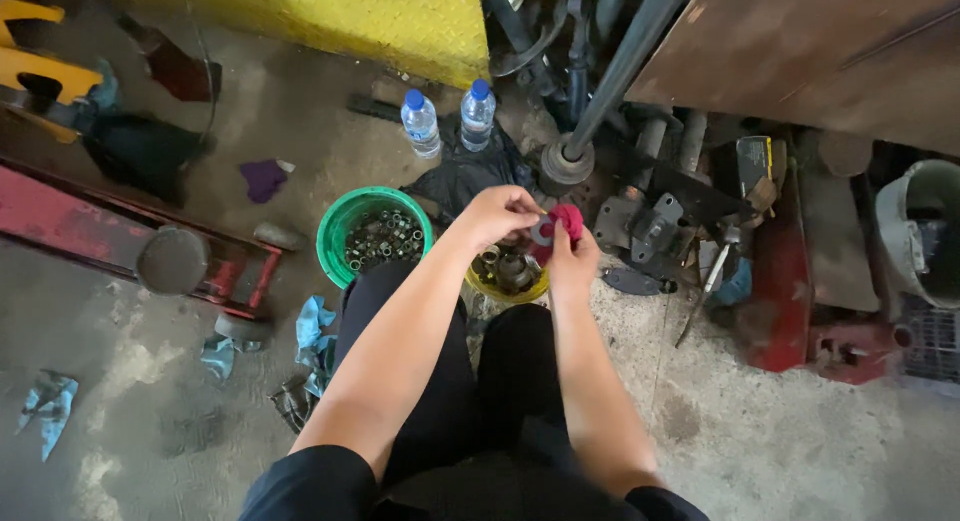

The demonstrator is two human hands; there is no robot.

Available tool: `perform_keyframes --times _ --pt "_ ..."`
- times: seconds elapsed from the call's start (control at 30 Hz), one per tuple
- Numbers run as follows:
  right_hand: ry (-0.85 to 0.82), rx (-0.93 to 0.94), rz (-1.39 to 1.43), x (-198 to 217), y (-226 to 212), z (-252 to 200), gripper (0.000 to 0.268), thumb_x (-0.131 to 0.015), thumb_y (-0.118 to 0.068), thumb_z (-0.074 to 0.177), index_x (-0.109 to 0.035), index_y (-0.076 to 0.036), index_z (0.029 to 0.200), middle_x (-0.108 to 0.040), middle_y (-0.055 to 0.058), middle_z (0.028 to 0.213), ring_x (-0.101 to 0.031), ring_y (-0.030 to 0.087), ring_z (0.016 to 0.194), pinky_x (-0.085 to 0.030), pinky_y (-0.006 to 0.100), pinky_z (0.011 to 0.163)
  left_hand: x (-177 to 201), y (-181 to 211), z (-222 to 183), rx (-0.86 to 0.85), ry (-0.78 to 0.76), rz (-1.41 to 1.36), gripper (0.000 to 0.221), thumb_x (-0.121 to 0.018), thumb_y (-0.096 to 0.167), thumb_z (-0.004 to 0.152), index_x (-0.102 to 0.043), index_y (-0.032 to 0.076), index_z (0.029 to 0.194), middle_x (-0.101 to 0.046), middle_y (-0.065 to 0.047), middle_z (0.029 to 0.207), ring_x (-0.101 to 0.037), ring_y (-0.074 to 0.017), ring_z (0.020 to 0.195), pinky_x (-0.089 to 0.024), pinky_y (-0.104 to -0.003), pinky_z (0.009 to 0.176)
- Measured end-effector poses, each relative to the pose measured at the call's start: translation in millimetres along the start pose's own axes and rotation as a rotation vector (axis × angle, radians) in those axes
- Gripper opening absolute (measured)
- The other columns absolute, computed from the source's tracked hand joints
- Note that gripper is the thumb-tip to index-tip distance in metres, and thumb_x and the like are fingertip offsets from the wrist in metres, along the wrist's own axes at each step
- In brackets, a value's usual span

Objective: Cleaning bolts and a wrench using a rag in an auto repair environment.

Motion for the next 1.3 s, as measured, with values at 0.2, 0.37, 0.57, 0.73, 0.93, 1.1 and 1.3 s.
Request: perform_keyframes --times 0.2,0.37,0.57,0.73,0.93,1.1,1.3 --pt "0.001 -0.117 0.146 5.0 24.7 -4.2 0.02 -0.065 -0.016 0.104 -0.071 -0.003 0.117 -0.074 0.002 0.106 -0.066 0.01 0.094 -0.052 0.026 0.084 3.6 -12.5 10.9 -0.2 0.159 0.109 0.015 -0.078 0.008 0.086 -0.076 0.001 0.099 -0.071 -0.004 0.083 -0.066 -0.0132 0.075 -0.054 -0.027 0.065" --pt "-0.05 -0.202 0.553 -3.4 -34.8 -3.6 0.022 -0.065 -0.009 0.098 -0.068 -0.005 0.12 -0.075 0.004 0.109 -0.071 0.017 0.097 -0.057 0.035 0.087 6.4 -10.9 14.6 -0.116 0.033 -0.11 0.019 -0.063 0.015 0.099 -0.073 0.005 0.112 -0.074 -0.003 0.097 -0.068 -0.0118 0.085 -0.054 -0.028 0.074" --pt "-0.086 -0.158 0.579 0.4 -47.0 0.5 0.021 -0.068 -0.002 0.098 -0.068 0.0 0.119 -0.075 0.011 0.106 -0.071 0.024 0.085 -0.058 0.039 0.077 5.3 6.7 0.0 0.21 -0.122 -0.284 0.025 -0.051 0.022 0.105 -0.062 0.014 0.126 -0.073 -0.001 0.11 -0.072 -0.0174 0.101 -0.058 -0.037 0.082" --pt "0.037 -0.043 0.427 -0.8 -44.1 -6.8 0.022 -0.069 0.004 0.095 -0.071 0.004 0.116 -0.075 0.01 0.11 -0.072 0.018 0.096 -0.059 0.032 0.09 7.2 -5.6 5.3 0.167 -0.198 -0.463 0.026 -0.057 0.013 0.102 -0.062 0.01 0.127 -0.072 -0.003 0.112 -0.072 -0.0225 0.102 -0.061 -0.04 0.085" --pt "0.093 0.191 0.153 1.2 -35.8 -11.7 0.024 -0.074 0.003 0.096 -0.069 0.006 0.12 -0.072 0.01 0.113 -0.068 0.015 0.1 -0.055 0.029 0.093 -4.8 27.0 -22.5 0.078 -0.232 -0.383 0.031 -0.068 0.004 0.092 -0.062 0.009 0.122 -0.073 -0.001 0.11 -0.075 -0.0179 0.102 -0.063 -0.033 0.082" --pt "-0.114 0.018 0.312 -12.3 -72.0 -31.0 0.034 -0.054 -0.015 0.106 -0.069 0.004 0.13 -0.075 0.009 0.122 -0.07 0.015 0.109 -0.056 0.026 0.1 -4.1 21.8 -13.5 -0.049 -0.049 -0.278 0.018 -0.075 0.013 0.095 -0.065 0.006 0.109 -0.07 -0.004 0.091 -0.067 -0.0124 0.075 -0.049 -0.027 0.058" --pt "-0.13 0.167 0.028 -24.3 -93.5 -29.3 0.045 -0.062 0.001 0.09 -0.056 -0.001 0.135 -0.064 0.005 0.129 -0.064 0.011 0.114 -0.052 0.024 0.098 -9.3 5.5 -0.6 -0.218 -0.025 -0.112 0.017 -0.074 0.01 0.091 -0.067 0.005 0.106 -0.072 -0.002 0.091 -0.069 -0.013 0.079 -0.057 -0.027 0.066"
Point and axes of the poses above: each hand's wrist, its own z-axis towards the middle knuckle, its own x-axis out of the back of the hand, y = z × x, the point moved 1 cm from there along z, towards the middle knuckle
